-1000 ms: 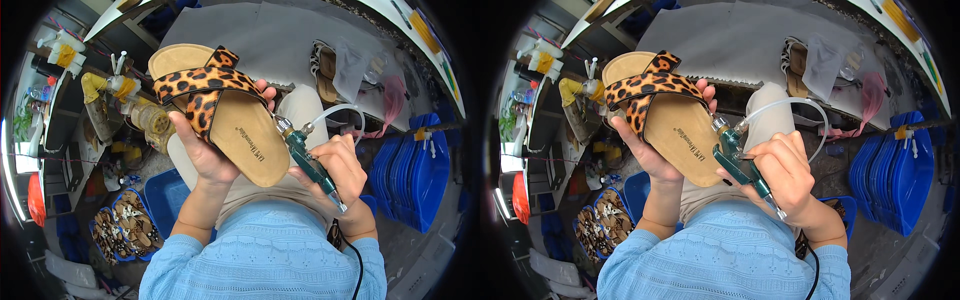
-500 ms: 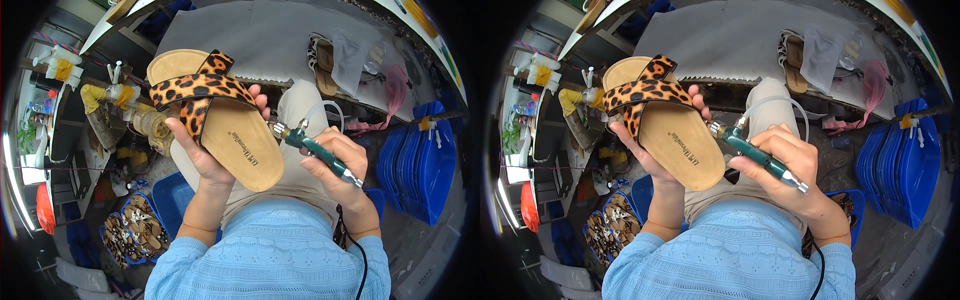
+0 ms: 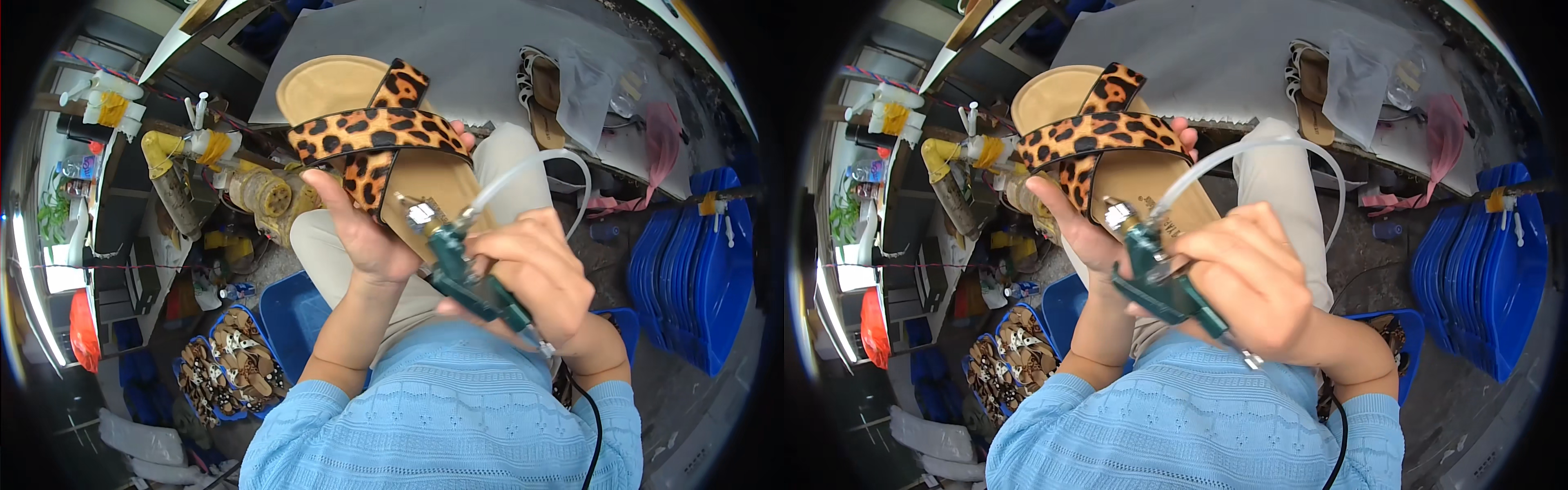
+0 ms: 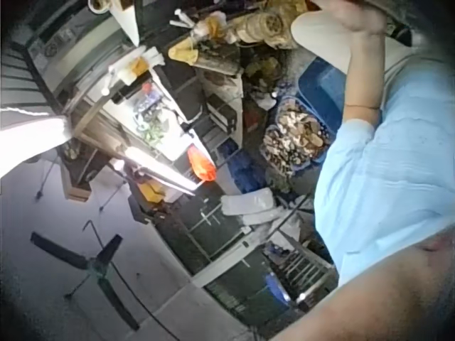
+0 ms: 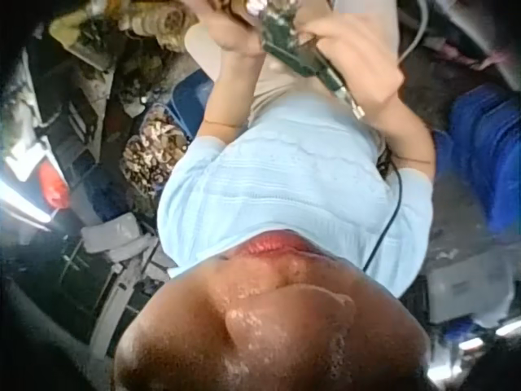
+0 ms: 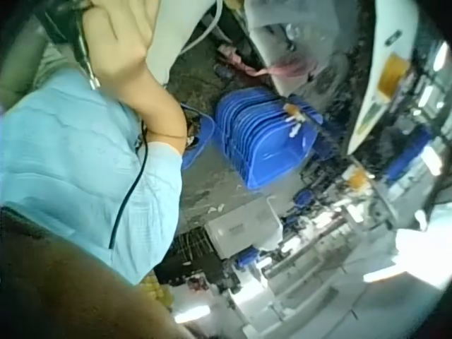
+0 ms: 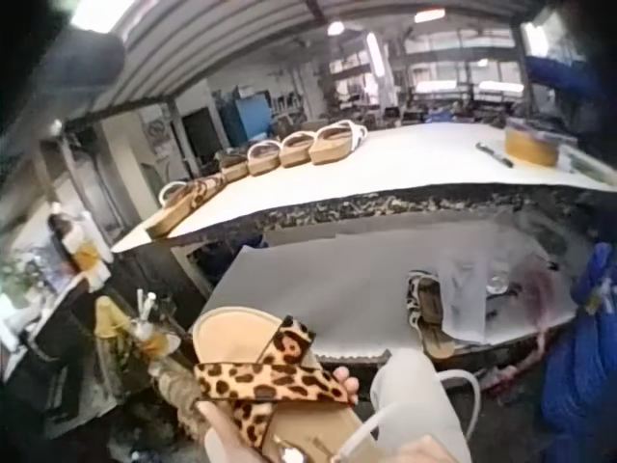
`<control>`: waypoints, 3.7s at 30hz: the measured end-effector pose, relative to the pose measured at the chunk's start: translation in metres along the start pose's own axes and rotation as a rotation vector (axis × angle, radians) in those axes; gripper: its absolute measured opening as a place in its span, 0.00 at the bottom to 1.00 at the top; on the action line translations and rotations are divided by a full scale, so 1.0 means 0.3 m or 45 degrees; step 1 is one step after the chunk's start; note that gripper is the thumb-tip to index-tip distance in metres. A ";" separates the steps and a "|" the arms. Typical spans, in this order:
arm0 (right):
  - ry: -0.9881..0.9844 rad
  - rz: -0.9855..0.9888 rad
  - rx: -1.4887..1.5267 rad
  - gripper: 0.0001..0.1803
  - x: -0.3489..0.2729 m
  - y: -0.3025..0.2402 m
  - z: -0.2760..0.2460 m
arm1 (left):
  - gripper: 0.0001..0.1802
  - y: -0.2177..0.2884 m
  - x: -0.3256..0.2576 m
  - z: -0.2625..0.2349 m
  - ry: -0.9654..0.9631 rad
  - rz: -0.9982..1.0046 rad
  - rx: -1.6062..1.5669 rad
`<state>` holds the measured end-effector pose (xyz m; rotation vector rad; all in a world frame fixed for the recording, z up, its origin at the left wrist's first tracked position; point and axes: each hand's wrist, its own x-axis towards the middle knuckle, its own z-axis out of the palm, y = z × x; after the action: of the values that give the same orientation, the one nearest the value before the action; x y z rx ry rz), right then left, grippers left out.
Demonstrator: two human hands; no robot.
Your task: The person applies adhesive along the straps and soles of sandals using a pneumatic dispenser and places them onto the table. The person then presses and turns the sandals by hand before placing them on the table.
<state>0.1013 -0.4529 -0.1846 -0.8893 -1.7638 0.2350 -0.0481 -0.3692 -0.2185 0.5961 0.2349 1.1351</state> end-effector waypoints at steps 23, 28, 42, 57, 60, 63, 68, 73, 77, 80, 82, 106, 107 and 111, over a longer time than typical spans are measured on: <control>0.011 -0.112 0.029 0.15 0.021 -0.033 0.108 | 0.69 0.011 0.024 -0.005 -0.150 0.061 -0.382; 0.030 -0.126 0.018 0.15 0.022 -0.025 0.113 | 0.70 0.009 0.031 -0.023 -0.293 0.037 -0.472; -0.023 -0.145 0.132 0.17 0.030 0.008 0.097 | 0.62 0.015 0.034 -0.055 -0.346 -0.041 -0.677; -0.181 -0.113 0.102 0.18 0.024 -0.009 0.028 | 0.64 0.014 0.038 -0.038 -0.300 -0.070 -0.613; -0.183 -0.107 0.109 0.18 0.026 -0.003 0.020 | 0.64 0.013 0.043 -0.041 -0.296 -0.099 -0.634; -0.199 -0.084 0.101 0.17 0.033 -0.005 0.004 | 0.71 0.005 0.050 -0.041 -0.313 -0.076 -0.582; -0.242 -0.201 0.105 0.19 0.005 0.026 -0.016 | 0.77 0.018 0.044 -0.050 -0.216 -0.019 -0.470; -0.126 0.138 0.136 0.18 0.003 0.009 -0.138 | 0.68 0.085 0.039 -0.097 -0.198 -0.159 -0.471; 0.076 0.136 -0.075 0.20 -0.004 0.064 -0.141 | 0.62 0.068 -0.001 -0.149 -0.132 -0.175 -0.553; 0.121 0.128 -0.102 0.21 -0.012 0.094 -0.103 | 0.49 0.072 -0.007 -0.036 -0.070 -0.244 -0.553; 0.159 0.093 -0.130 0.21 -0.018 0.106 -0.076 | 0.50 0.071 0.002 -0.045 -0.164 -0.258 -0.350; 0.144 0.107 -0.323 0.17 0.003 0.105 -0.027 | 0.56 0.006 0.031 -0.064 -0.017 -0.090 -0.172; 0.144 0.108 -0.323 0.17 0.003 0.104 -0.028 | 0.56 0.004 0.033 -0.068 0.012 -0.076 -0.157; 0.144 0.131 -0.293 0.16 -0.001 0.102 -0.028 | 0.57 0.001 0.018 -0.056 -0.039 -0.082 -0.156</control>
<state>0.1225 -0.4339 -0.1986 -1.1381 -1.6637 0.0472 -0.0539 -0.3589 -0.2314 0.4940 0.1557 1.0692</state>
